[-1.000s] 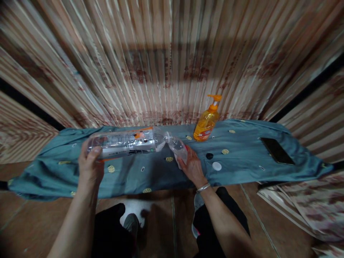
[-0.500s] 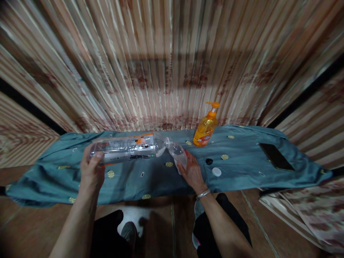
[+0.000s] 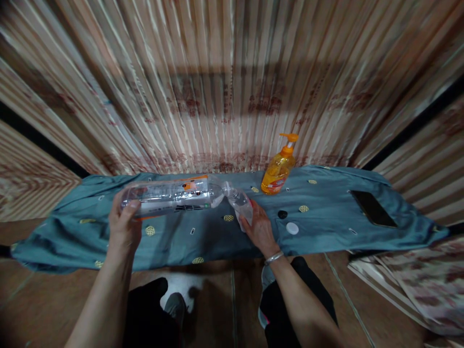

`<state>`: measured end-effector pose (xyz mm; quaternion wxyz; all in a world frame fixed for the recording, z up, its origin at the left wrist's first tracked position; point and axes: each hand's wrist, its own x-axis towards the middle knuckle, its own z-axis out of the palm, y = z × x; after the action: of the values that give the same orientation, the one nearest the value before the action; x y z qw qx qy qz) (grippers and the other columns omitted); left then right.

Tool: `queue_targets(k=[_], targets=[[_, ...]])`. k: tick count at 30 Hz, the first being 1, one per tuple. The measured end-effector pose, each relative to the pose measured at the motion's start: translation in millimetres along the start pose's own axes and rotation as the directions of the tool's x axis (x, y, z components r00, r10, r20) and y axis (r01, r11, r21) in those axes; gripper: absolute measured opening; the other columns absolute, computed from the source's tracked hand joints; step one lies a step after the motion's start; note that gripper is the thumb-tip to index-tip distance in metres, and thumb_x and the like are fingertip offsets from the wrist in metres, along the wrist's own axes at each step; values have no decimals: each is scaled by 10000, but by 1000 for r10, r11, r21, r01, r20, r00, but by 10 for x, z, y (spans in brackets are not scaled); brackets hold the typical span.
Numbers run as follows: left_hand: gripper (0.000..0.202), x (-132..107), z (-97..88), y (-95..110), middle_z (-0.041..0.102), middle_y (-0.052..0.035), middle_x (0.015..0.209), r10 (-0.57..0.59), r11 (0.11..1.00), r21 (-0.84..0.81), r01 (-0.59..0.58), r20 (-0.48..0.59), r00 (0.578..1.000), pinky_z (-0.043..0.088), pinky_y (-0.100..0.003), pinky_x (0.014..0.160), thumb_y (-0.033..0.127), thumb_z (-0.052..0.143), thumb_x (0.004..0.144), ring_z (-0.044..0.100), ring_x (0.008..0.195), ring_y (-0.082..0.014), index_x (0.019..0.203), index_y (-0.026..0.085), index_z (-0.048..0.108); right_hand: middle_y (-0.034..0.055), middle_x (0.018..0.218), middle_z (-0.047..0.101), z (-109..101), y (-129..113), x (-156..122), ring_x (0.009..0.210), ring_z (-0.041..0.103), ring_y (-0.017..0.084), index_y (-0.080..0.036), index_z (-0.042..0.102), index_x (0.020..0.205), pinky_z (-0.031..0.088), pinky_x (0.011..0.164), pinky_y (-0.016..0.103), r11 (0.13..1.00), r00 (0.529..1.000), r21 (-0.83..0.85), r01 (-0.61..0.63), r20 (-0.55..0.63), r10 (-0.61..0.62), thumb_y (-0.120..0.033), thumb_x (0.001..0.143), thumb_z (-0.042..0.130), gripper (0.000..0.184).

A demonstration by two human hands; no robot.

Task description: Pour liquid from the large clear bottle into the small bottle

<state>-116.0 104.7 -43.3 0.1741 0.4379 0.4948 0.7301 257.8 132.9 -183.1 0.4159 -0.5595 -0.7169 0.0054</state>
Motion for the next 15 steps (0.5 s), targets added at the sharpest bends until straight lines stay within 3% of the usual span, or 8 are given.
queue_targets(k=[7,15], targets=[[624,0,37,56,820,-84,1177,-36,998,-46,35,-36,999,547,-525,1173,598,976,673,747,1158,-348,1159,240,819,254,1420,826,-5,16,-5,1288,834,413,-161,592,1641,719,1072,617,1000,1000,-8,-1,14,1,-741,1160,480,761],[622,1,25,18,820,-79,1180,-12,1000,-29,11,-30,999,572,-498,1121,598,970,701,753,1114,-323,1187,242,815,292,1426,821,-23,29,3,1295,829,428,-126,584,1620,710,1080,636,1000,999,4,-12,33,12,-739,1156,489,775]])
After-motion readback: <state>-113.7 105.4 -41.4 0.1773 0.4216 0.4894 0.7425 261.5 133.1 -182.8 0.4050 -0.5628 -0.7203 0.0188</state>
